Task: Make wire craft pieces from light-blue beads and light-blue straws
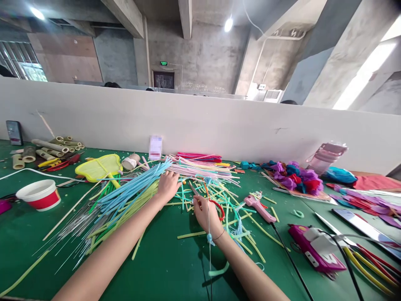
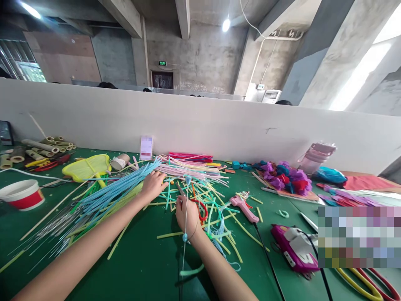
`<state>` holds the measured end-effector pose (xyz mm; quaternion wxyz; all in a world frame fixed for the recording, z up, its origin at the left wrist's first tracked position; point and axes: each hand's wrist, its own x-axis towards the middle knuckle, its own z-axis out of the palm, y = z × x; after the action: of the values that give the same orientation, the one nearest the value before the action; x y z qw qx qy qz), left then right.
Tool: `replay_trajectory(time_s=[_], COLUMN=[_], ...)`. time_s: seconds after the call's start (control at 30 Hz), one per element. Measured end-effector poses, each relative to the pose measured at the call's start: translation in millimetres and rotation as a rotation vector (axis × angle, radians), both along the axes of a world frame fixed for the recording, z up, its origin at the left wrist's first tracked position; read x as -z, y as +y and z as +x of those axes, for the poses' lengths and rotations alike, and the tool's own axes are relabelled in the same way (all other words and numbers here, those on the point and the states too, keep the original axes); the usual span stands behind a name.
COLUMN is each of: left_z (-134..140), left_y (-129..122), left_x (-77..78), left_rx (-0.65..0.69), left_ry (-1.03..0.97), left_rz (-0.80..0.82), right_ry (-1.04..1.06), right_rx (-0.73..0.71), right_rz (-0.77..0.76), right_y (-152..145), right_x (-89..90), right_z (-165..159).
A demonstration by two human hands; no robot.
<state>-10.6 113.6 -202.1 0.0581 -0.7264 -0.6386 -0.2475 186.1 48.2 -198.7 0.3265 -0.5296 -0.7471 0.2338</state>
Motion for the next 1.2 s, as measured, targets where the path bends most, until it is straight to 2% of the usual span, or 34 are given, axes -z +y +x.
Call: replay_trajectory(time_s=[0.1, 0.17, 0.33, 0.5, 0.73, 1.07, 1.2], left_z=[6, 2, -27, -43, -51, -37, -31], left_y=[16, 17, -17, -57, -69, -74, -76], left_x=[-5.7, -7.8, -12.2, -18.6, -24.1, -17.0, -14.0], left_rx=[-0.012, -0.001, 0.117, 0.282, 0.367, 0.357, 0.408], left_ry=[0.0, -0.031, -0.191, -0.461, -0.749, -1.044, -1.128], left_rz=[-0.051, -0.081, -0.19, -0.343, -0.49, -0.443, -0.467], right_ry=[-0.003, 0.018, 0.183, 0.357, 0.422, 0.268, 0.335], right_rx=[-0.003, -0.003, -0.025, -0.023, -0.064, -0.044, -0.107], right_rz=[-0.012, -0.031, -0.103, -0.15, -0.195, -0.105, -0.076], right_y=[0, 0, 4, 11, 14, -1, -3], right_x=[-0.4, -0.5, 3.3, 11.4, 13.8, 4.2, -1.3], right_z=[0, 0, 0, 1, 0, -1, -2])
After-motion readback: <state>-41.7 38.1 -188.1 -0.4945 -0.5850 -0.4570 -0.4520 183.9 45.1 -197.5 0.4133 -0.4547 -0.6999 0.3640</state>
